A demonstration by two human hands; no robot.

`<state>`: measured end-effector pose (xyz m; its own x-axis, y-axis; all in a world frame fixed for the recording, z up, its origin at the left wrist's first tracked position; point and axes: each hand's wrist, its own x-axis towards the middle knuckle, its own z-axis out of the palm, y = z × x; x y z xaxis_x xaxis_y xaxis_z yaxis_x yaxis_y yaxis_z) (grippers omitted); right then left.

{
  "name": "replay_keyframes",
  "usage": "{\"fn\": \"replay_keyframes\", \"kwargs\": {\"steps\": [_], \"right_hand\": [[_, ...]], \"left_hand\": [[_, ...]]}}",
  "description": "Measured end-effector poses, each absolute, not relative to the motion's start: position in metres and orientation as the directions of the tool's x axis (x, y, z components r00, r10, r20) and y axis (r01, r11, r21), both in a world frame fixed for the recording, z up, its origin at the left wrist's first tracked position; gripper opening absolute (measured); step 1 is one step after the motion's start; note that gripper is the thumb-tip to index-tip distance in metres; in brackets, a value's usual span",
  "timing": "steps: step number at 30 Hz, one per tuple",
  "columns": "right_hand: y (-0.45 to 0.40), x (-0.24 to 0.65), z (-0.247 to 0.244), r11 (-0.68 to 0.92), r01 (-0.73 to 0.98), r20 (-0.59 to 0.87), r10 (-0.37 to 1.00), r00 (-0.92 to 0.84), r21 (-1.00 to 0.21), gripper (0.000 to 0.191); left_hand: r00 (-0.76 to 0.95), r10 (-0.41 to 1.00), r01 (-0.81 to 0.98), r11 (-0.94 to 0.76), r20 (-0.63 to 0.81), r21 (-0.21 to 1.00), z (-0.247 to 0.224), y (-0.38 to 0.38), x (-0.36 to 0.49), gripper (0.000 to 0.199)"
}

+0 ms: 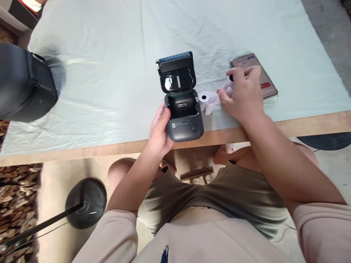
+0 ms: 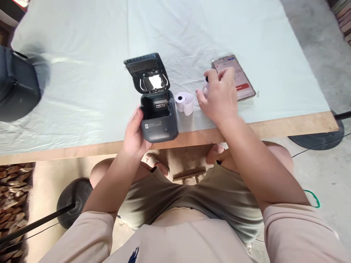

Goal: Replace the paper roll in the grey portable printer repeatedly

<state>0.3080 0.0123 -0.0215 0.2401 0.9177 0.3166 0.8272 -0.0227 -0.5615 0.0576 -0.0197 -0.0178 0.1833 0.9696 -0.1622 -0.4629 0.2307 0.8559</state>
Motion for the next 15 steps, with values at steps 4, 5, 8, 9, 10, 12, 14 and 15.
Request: {"fn": "replay_keyframes", "kwargs": {"steps": [4,5,8,9,10,12,14,15], "right_hand": [[0.021,0.311,-0.033,-0.019,0.812,0.274,0.936,0.219,-0.583,0.031],[0.020,0.310,-0.031,0.000,0.805,0.299,0.929,0.220,-0.593,0.031],[0.011,0.307,-0.009,0.110,0.771,0.393,0.900,0.191,-0.627,0.046],[0.006,0.305,0.001,0.172,0.751,0.439,0.882,0.171,-0.638,0.053],[0.000,0.301,0.012,0.249,0.720,0.484,0.864,0.137,-0.648,0.059],[-0.014,0.290,0.031,0.416,0.635,0.589,0.805,0.076,-0.651,0.055],[-0.026,0.276,0.043,0.527,0.591,0.619,0.783,-0.058,-0.611,0.040],[-0.030,0.268,0.046,0.544,0.618,0.598,0.788,-0.145,-0.567,0.031]], "left_hand": [[0.202,0.970,-0.448,0.216,-0.137,0.868,-0.016,-0.020,0.059,0.052],[0.205,0.970,-0.443,0.213,-0.133,0.871,-0.015,-0.020,0.060,0.052],[0.200,0.971,-0.433,0.205,-0.128,0.878,-0.015,-0.021,0.060,0.052],[0.198,0.972,-0.435,0.200,-0.124,0.878,-0.015,-0.022,0.060,0.051],[0.197,0.973,-0.440,0.197,-0.120,0.876,-0.016,-0.022,0.060,0.051],[0.199,0.974,-0.452,0.192,-0.111,0.871,-0.016,-0.023,0.060,0.049],[0.202,0.973,-0.443,0.191,-0.111,0.876,-0.016,-0.024,0.060,0.050],[0.198,0.973,-0.430,0.192,-0.115,0.882,-0.015,-0.025,0.061,0.051]]}}
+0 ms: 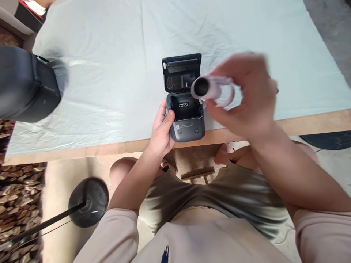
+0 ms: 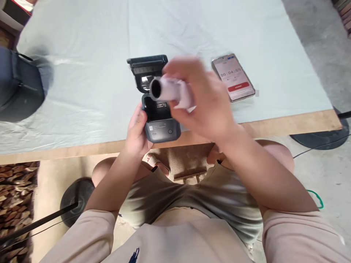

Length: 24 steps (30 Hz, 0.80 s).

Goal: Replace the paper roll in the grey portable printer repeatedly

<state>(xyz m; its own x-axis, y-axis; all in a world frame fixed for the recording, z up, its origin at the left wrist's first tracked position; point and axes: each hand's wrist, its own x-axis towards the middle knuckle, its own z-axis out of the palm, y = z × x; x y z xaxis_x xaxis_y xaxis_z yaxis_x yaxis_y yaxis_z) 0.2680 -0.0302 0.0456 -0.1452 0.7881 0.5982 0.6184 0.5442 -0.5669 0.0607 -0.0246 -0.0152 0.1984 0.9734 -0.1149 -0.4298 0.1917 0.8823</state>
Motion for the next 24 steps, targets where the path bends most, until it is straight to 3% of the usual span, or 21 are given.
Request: {"fn": "replay_keyframes", "kwargs": {"steps": [3,7,11,17,20,24], "right_hand": [[-0.032,0.249,0.040,0.530,0.724,0.525,0.807,-0.272,-0.440,0.030],[-0.025,0.241,0.027,0.430,0.840,0.396,0.871,-0.290,-0.331,0.035],[-0.024,0.242,0.026,0.442,0.828,0.410,0.865,-0.291,-0.346,0.022],[-0.031,0.245,0.026,0.600,0.720,0.426,0.786,-0.448,-0.350,0.031],[-0.033,0.247,0.023,0.689,0.640,0.446,0.717,-0.536,-0.340,0.036],[-0.033,0.248,0.026,0.646,0.577,0.503,0.759,-0.414,-0.499,0.042]], "left_hand": [[0.182,0.977,-0.398,0.173,-0.107,0.901,-0.014,-0.027,0.062,0.054],[0.210,0.974,-0.402,0.167,-0.087,0.900,-0.015,-0.030,0.062,0.055],[0.208,0.973,-0.403,0.181,-0.103,0.897,-0.015,-0.030,0.062,0.057],[0.199,0.975,-0.439,0.174,-0.094,0.882,-0.016,-0.025,0.060,0.041],[0.218,0.970,-0.456,0.200,-0.109,0.867,-0.017,-0.023,0.058,0.044],[0.252,0.955,-0.383,0.244,-0.153,0.891,-0.014,-0.023,0.054,0.054]]}}
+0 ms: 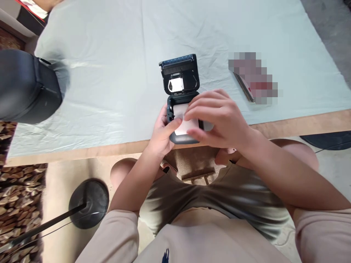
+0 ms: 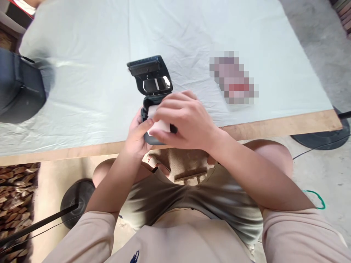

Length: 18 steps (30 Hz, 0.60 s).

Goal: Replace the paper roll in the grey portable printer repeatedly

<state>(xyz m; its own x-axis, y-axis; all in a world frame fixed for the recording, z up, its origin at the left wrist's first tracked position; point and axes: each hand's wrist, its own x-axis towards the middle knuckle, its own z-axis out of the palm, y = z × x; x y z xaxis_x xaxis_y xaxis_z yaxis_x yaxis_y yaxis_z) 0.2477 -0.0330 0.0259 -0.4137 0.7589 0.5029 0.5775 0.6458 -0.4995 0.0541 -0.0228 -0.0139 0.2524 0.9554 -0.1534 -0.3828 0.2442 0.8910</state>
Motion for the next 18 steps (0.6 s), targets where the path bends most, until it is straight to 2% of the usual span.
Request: {"fn": "replay_keyframes", "kwargs": {"steps": [3,4,5,7,10,12,14,16,18], "right_hand": [[-0.032,0.248,0.034,0.440,0.642,0.493,0.863,-0.109,-0.628,0.023],[-0.032,0.248,0.037,0.376,0.643,0.472,0.881,-0.025,-0.668,0.023],[-0.032,0.248,0.039,0.336,0.614,0.442,0.897,0.023,-0.714,0.031],[-0.031,0.248,0.041,0.330,0.477,0.383,0.923,0.015,-0.814,0.047],[-0.029,0.249,0.038,0.364,0.284,0.373,0.928,-0.022,-0.887,0.045],[-0.029,0.249,0.036,0.345,0.319,0.363,0.932,-0.003,-0.883,0.037],[-0.030,0.250,0.035,0.299,0.448,0.320,0.947,-0.031,-0.842,0.031],[-0.033,0.250,0.035,0.284,0.559,0.271,0.956,-0.108,-0.779,0.032],[-0.037,0.249,0.037,0.304,0.597,0.244,0.953,-0.180,-0.743,0.038]], "left_hand": [[0.290,0.947,-0.337,0.238,-0.140,0.911,-0.013,-0.024,0.052,0.066],[0.302,0.944,-0.323,0.231,-0.132,0.918,-0.013,-0.024,0.052,0.070],[0.312,0.942,-0.309,0.227,-0.127,0.924,-0.013,-0.025,0.052,0.073],[0.314,0.940,-0.288,0.228,-0.133,0.930,-0.014,-0.025,0.051,0.078],[0.282,0.950,-0.298,0.221,-0.136,0.929,-0.018,-0.026,0.050,0.082],[0.267,0.956,-0.320,0.208,-0.123,0.924,-0.020,-0.026,0.050,0.081],[0.267,0.956,-0.333,0.210,-0.121,0.919,-0.021,-0.026,0.049,0.079],[0.260,0.955,-0.339,0.228,-0.142,0.913,-0.020,-0.026,0.049,0.078],[0.249,0.954,-0.356,0.249,-0.165,0.901,-0.017,-0.027,0.049,0.079]]}}
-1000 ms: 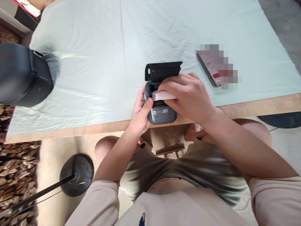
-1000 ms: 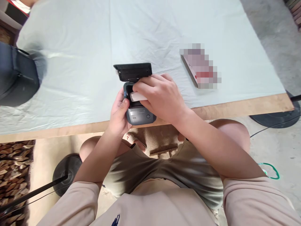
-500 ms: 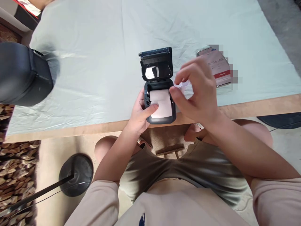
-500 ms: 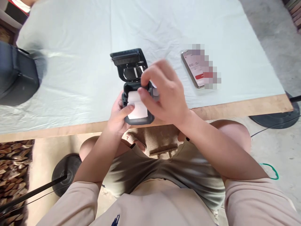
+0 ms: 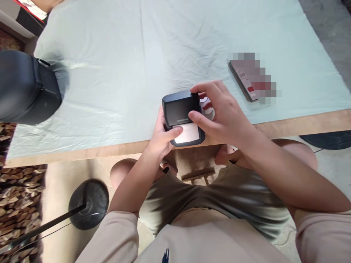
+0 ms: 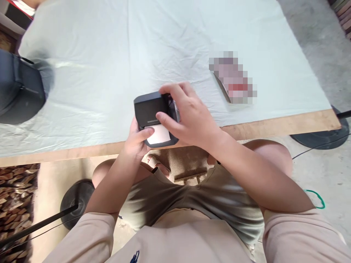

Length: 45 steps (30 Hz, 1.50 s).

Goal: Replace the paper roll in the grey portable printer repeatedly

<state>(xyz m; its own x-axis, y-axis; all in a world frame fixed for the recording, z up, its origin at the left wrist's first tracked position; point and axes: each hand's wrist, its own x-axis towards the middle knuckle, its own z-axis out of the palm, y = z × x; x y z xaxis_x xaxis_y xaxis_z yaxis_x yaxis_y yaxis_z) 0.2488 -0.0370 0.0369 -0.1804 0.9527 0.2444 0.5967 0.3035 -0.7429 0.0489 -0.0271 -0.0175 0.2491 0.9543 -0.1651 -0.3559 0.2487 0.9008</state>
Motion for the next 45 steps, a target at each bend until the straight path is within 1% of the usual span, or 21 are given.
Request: {"fn": "replay_keyframes", "kwargs": {"steps": [2,4,7,10,12,15,17,18,20,21,22,23,26,29,31,33,37,39,42,45], "right_hand": [[-0.042,0.246,0.039,0.308,0.586,0.223,0.951,-0.213,-0.750,0.045],[-0.044,0.244,0.039,0.295,0.561,0.195,0.953,-0.233,-0.774,0.051],[-0.043,0.245,0.036,0.286,0.523,0.157,0.948,-0.278,-0.803,0.059],[-0.036,0.250,0.032,0.262,0.487,0.104,0.939,-0.327,-0.833,0.065],[-0.033,0.252,0.030,0.254,0.478,0.093,0.938,-0.335,-0.841,0.065],[-0.033,0.251,0.031,0.263,0.512,0.116,0.947,-0.301,-0.818,0.060],[-0.033,0.251,0.031,0.267,0.550,0.127,0.952,-0.279,-0.791,0.059],[-0.034,0.252,0.032,0.274,0.570,0.137,0.952,-0.272,-0.774,0.060],[-0.034,0.255,0.031,0.304,0.596,0.169,0.947,-0.272,-0.743,0.064],[-0.033,0.257,0.031,0.322,0.598,0.185,0.942,-0.279,-0.734,0.065],[-0.033,0.260,0.031,0.340,0.593,0.198,0.936,-0.293,-0.730,0.066],[-0.032,0.262,0.031,0.356,0.583,0.205,0.928,-0.310,-0.730,0.067],[-0.031,0.268,0.030,0.407,0.542,0.227,0.901,-0.370,-0.735,0.068],[-0.033,0.271,0.031,0.453,0.523,0.260,0.878,-0.403,-0.722,0.070],[-0.034,0.272,0.032,0.460,0.524,0.257,0.873,-0.414,-0.717,0.071],[-0.035,0.272,0.033,0.455,0.537,0.244,0.875,-0.417,-0.710,0.071],[-0.033,0.272,0.033,0.440,0.601,0.233,0.890,-0.393,-0.667,0.070],[-0.032,0.272,0.033,0.432,0.636,0.239,0.898,-0.370,-0.639,0.068],[-0.031,0.270,0.033,0.413,0.694,0.291,0.910,-0.295,-0.590,0.059],[-0.032,0.267,0.035,0.376,0.738,0.398,0.904,-0.159,-0.560,0.048]], "left_hand": [[0.243,0.954,-0.388,0.261,-0.174,0.884,-0.015,-0.028,0.050,0.078],[0.247,0.955,-0.409,0.255,-0.162,0.876,-0.014,-0.028,0.051,0.072],[0.271,0.953,-0.390,0.235,-0.133,0.890,-0.015,-0.027,0.051,0.062],[0.296,0.950,-0.353,0.211,-0.105,0.911,-0.018,-0.026,0.050,0.060],[0.303,0.948,-0.336,0.205,-0.101,0.919,-0.020,-0.026,0.048,0.059],[0.301,0.946,-0.327,0.222,-0.122,0.918,-0.021,-0.027,0.048,0.058],[0.281,0.949,-0.335,0.234,-0.140,0.912,-0.020,-0.027,0.051,0.062],[0.273,0.948,-0.345,0.254,-0.163,0.903,-0.019,-0.026,0.052,0.067],[0.261,0.938,-0.378,0.318,-0.229,0.870,-0.018,-0.024,0.055,0.078],[0.255,0.930,-0.398,0.349,-0.264,0.848,-0.017,-0.023,0.056,0.080],[0.250,0.924,-0.417,0.372,-0.289,0.829,-0.017,-0.022,0.057,0.078],[0.240,0.923,-0.436,0.379,-0.300,0.816,-0.017,-0.021,0.057,0.072],[0.220,0.935,-0.478,0.352,-0.279,0.805,-0.016,-0.019,0.058,0.051],[0.157,0.951,-0.525,0.308,-0.265,0.794,-0.015,-0.020,0.058,0.033],[0.109,0.951,-0.539,0.301,-0.289,0.786,-0.013,-0.020,0.059,0.027],[0.093,0.937,-0.531,0.333,-0.337,0.779,-0.010,-0.019,0.060,0.026],[0.134,0.890,-0.484,0.443,-0.436,0.755,-0.003,-0.017,0.060,0.027],[0.164,0.878,-0.474,0.470,-0.450,0.745,-0.001,-0.017,0.060,0.035],[0.153,0.893,-0.468,0.442,-0.423,0.765,-0.003,-0.019,0.059,0.042],[0.169,0.924,-0.441,0.383,-0.344,0.812,-0.011,-0.021,0.057,0.039]]}}
